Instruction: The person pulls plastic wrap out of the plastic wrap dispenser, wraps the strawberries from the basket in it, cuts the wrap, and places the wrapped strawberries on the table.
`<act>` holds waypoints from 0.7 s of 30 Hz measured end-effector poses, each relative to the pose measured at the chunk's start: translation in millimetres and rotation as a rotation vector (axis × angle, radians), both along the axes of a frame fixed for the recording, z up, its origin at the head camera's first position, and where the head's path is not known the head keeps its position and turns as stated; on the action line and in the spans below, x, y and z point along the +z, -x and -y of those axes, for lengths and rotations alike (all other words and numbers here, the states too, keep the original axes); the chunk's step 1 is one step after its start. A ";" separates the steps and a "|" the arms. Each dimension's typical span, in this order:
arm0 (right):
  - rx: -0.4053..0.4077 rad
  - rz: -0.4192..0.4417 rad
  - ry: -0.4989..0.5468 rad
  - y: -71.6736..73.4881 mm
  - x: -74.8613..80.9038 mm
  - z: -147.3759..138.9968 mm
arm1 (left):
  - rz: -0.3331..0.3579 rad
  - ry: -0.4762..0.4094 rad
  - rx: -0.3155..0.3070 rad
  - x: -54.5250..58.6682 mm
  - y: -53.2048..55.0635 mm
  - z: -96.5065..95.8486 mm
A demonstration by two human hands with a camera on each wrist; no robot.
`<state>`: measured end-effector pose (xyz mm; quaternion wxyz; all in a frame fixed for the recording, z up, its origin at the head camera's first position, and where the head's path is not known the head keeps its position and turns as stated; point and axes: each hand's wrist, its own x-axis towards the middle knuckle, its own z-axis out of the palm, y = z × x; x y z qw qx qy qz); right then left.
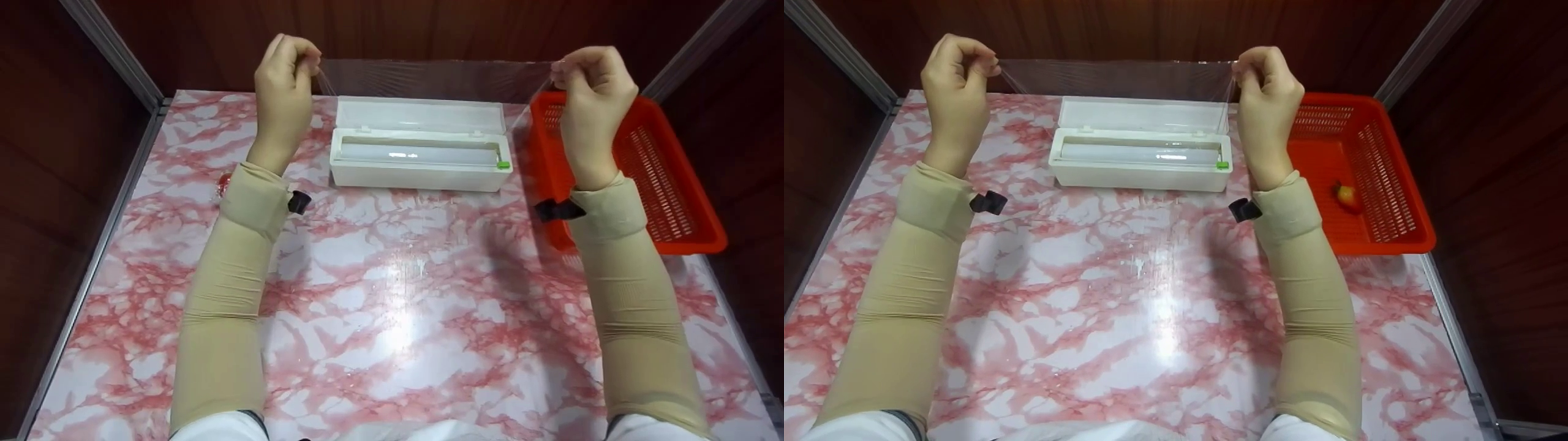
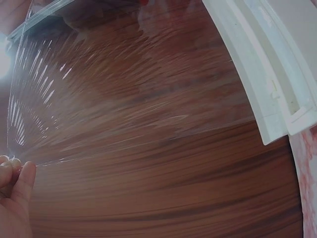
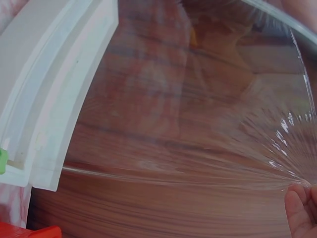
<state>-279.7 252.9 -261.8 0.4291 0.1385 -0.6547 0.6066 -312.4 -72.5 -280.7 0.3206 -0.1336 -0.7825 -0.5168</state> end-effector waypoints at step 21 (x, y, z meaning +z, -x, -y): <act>0.121 -0.053 0.191 -36.5 -0.2 1.7 | -0.191 -0.017 -0.040 1.4 -42.8 7.5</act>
